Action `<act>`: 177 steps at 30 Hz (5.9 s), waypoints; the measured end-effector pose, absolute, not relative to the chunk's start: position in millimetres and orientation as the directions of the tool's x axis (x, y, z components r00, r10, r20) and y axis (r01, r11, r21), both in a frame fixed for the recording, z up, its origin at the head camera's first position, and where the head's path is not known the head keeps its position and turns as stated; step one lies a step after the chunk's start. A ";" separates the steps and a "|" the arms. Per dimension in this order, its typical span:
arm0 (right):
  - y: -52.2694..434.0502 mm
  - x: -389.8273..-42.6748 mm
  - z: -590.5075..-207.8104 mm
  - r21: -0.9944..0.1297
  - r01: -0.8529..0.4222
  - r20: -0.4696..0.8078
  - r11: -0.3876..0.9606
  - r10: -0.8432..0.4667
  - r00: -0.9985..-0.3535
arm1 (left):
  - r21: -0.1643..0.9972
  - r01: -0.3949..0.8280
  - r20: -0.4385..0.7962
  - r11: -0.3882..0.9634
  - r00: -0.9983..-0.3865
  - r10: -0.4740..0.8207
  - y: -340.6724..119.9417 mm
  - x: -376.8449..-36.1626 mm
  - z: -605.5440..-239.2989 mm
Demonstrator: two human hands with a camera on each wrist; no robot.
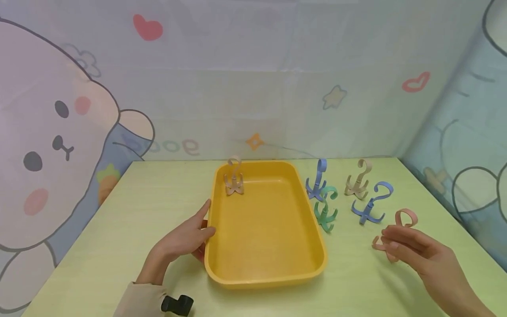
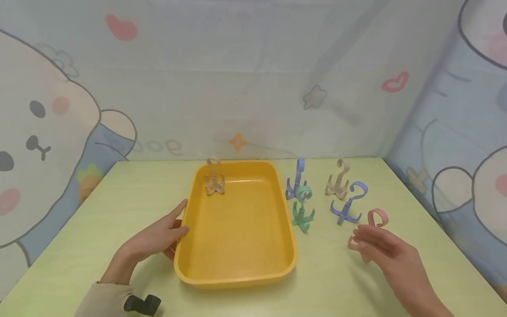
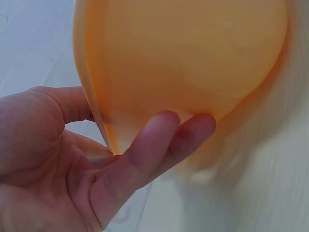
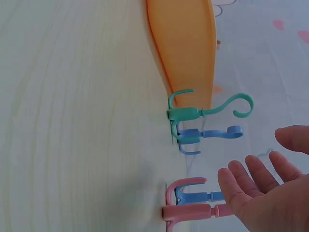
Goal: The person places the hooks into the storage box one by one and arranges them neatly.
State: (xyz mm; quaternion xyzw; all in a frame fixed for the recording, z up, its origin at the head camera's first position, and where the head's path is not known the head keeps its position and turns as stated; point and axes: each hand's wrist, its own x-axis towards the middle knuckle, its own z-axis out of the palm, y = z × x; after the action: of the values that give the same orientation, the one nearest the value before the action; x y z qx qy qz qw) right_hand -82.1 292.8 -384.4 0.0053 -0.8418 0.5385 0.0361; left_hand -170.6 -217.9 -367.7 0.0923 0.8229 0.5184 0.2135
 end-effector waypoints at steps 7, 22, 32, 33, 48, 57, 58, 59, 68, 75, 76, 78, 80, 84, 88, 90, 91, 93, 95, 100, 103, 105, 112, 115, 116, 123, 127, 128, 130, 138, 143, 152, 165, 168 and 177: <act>305.1 -79.1 -387.0 -0.918 -0.054 0.087 0.394 0.064 -0.994 | 0.896 -0.078 -0.261 0.437 -0.889 0.377 -218.3 -172.1 -367.8; 323.5 -74.8 -394.2 -0.917 -0.057 0.119 0.394 0.135 -0.984 | 0.895 -0.073 -0.261 0.441 -0.887 0.381 -218.1 -172.5 -366.4; 329.2 -74.3 -399.9 -0.984 -0.136 0.156 0.116 0.195 -0.968 | 0.898 -0.076 -0.261 0.433 -0.884 0.388 -218.1 -170.3 -366.8; 329.7 -74.3 -400.4 -0.985 -0.136 0.156 0.110 0.205 -0.966 | 0.899 -0.076 -0.262 0.431 -0.883 0.390 -218.0 -170.1 -366.8; 327.9 -86.8 -403.2 -0.985 -0.164 0.171 0.051 0.287 -0.942 | 0.897 -0.077 -0.261 0.436 -0.888 0.380 -218.7 -169.3 -367.4; 325.6 -101.0 -408.5 -0.984 -0.131 0.158 0.122 0.251 -0.955 | 0.902 -0.069 -0.253 0.427 -0.884 0.393 -218.9 -170.1 -367.3; 325.5 -103.1 -409.2 -0.984 -0.123 0.152 0.128 0.249 -0.957 | 0.901 -0.069 -0.254 0.428 -0.885 0.392 -218.9 -170.2 -367.5; 325.6 -104.9 -409.9 -0.985 -0.115 0.144 0.129 0.246 -0.958 | 0.901 -0.069 -0.254 0.429 -0.885 0.391 -218.9 -170.2 -367.6; 330.4 -117.3 -413.1 -0.981 -0.066 0.106 0.181 0.221 -0.970 | 0.899 -0.072 -0.256 0.431 -0.886 0.386 -219.2 -170.5 -368.1; 327.9 -123.3 -414.7 -0.999 -0.043 0.045 0.018 0.187 -0.981 | 0.899 -0.074 -0.259 0.431 -0.885 0.388 -219.1 -170.7 -368.1; 327.0 -124.0 -414.5 -0.999 -0.050 0.050 0.004 0.181 -0.982 | 0.899 -0.073 -0.258 0.431 -0.885 0.388 -219.1 -170.9 -368.2; 325.6 -126.0 -413.3 -0.998 -0.065 0.062 -0.009 0.170 -0.983 | 0.898 -0.070 -0.256 0.434 -0.886 0.387 -219.2 -171.1 -368.4; 324.5 -127.0 -412.3 -0.999 -0.054 0.054 0.006 0.177 -0.983 | 0.896 -0.069 -0.256 0.439 -0.887 0.384 -219.3 -171.3 -368.6; 322.2 -127.8 -410.0 -0.998 -0.017 0.027 0.056 0.197 -0.980 | 0.897 -0.072 -0.258 0.436 -0.887 0.384 -219.5 -171.0 -368.5; 319.6 -128.4 -408.6 -0.995 -0.021 0.039 0.096 0.195 -0.980 | 0.900 -0.070 -0.255 0.430 -0.885 0.390 -219.7 -170.8 -368.0; 318.4 -129.1 -406.9 -0.994 -0.026 0.046 0.104 0.193 -0.980 | 0.901 -0.067 -0.252 0.429 -0.885 0.392 -219.7 -170.7 -367.7; 317.8 -129.3 -406.2 -0.993 -0.026 0.049 0.116 0.195 -0.980 | 0.901 -0.066 -0.251 0.428 -0.885 0.393 -219.7 -170.7 -367.6; 316.6 -129.8 -404.8 -0.990 -0.018 0.048 0.143 0.203 -0.978 | 0.902 -0.065 -0.250 0.428 -0.885 0.394 -219.6 -170.7 -367.5; 315.6 -130.2 -403.9 -0.985 -0.007 0.044 0.172 0.212 -0.976 | 0.901 -0.066 -0.252 0.428 -0.885 0.393 -219.4 -170.7 -367.5; 314.2 -130.3 -404.7 -0.987 0.008 0.027 0.159 0.219 -0.975 | 0.898 -0.072 -0.258 0.433 -0.885 0.388 -218.6 -170.3 -367.7; 313.5 -131.0 -405.1 -0.995 -0.010 0.031 0.101 0.206 -0.978 | 0.898 -0.074 -0.260 0.433 -0.885 0.387 -218.4 -170.2 -367.8; 312.7 -131.6 -404.5 -0.997 -0.037 0.049 0.065 0.189 -0.981 | 0.899 -0.075 -0.260 0.432 -0.885 0.387 -218.3 -170.2 -367.9; 308.4 -131.5 -400.9 -0.985 -0.136 0.127 -0.102 0.090 -0.988 | 0.899 -0.070 -0.255 0.432 -0.886 0.387 -218.9 -170.9 -369.0; 306.5 -130.8 -398.4 -0.978 -0.154 0.148 -0.144 0.049 -0.988 | 0.900 -0.069 -0.254 0.431 -0.885 0.390 -219.2 -171.1 -369.3; 305.6 -130.6 -397.1 -0.977 -0.156 0.152 -0.147 0.039 -0.988 | 0.899 -0.069 -0.254 0.432 -0.886 0.389 -219.3 -171.1 -369.4; 298.6 -130.2 -385.8 -0.982 -0.142 0.145 -0.121 -0.018 -0.989 | 0.900 -0.068 -0.253 0.430 -0.886 0.389 -219.4 -170.1 -368.5; 294.2 -129.5 -381.2 -0.985 -0.131 0.137 -0.111 -0.046 -0.990 | 0.900 -0.069 -0.254 0.431 -0.886 0.388 -219.3 -170.0 -368.6; 293.2 -129.4 -380.6 -0.985 -0.130 0.137 -0.114 -0.054 -0.989 | 0.900 -0.068 -0.253 0.431 -0.886 0.388 -219.3 -170.1 -368.7; 291.0 -129.3 -379.3 -0.984 -0.127 0.136 -0.124 -0.065 -0.989 | 0.900 -0.065 -0.251 0.431 -0.886 0.390 -219.2 -170.3 -368.8; 281.7 -132.3 -369.1 -0.984 -0.101 0.119 -0.146 -0.122 -0.985 | 0.903 -0.058 -0.243 0.427 -0.887 0.393 -219.4 -170.8 -367.5; 273.3 -135.0 -361.1 -0.981 -0.111 0.136 -0.158 -0.154 -0.979 | 0.903 -0.060 -0.243 0.426 -0.889 0.388 -219.3 -170.4 -367.2; 256.4 -136.3 -350.3 -0.982 -0.115 0.144 -0.150 -0.199 -0.969 | 0.898 -0.063 -0.247 0.435 -0.892 0.379 -218.6 -168.5 -366.4; 227.4 -145.6 -336.1 -0.987 -0.085 0.111 -0.133 -0.208 -0.972 | 0.902 -0.063 -0.245 0.426 -0.889 0.386 -219.2 -168.4 -366.6; 221.4 -147.9 -333.3 -0.987 -0.093 0.120 -0.128 -0.219 -0.968 | 0.899 -0.069 -0.251 0.432 -0.890 0.380 -219.0 -168.4 -366.6; 208.3 -151.3 -329.8 -0.978 -0.109 0.150 -0.176 -0.243 -0.958 | 0.894 -0.075 -0.259 0.441 -0.890 0.374 -218.8 -168.8 -366.7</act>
State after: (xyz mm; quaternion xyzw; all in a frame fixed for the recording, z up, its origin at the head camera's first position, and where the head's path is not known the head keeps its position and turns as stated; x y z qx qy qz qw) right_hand -151.3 208.3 -329.8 0.1373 -0.6404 0.7544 -0.0443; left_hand -168.8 -218.8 -366.7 0.0910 0.8210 0.5207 0.2157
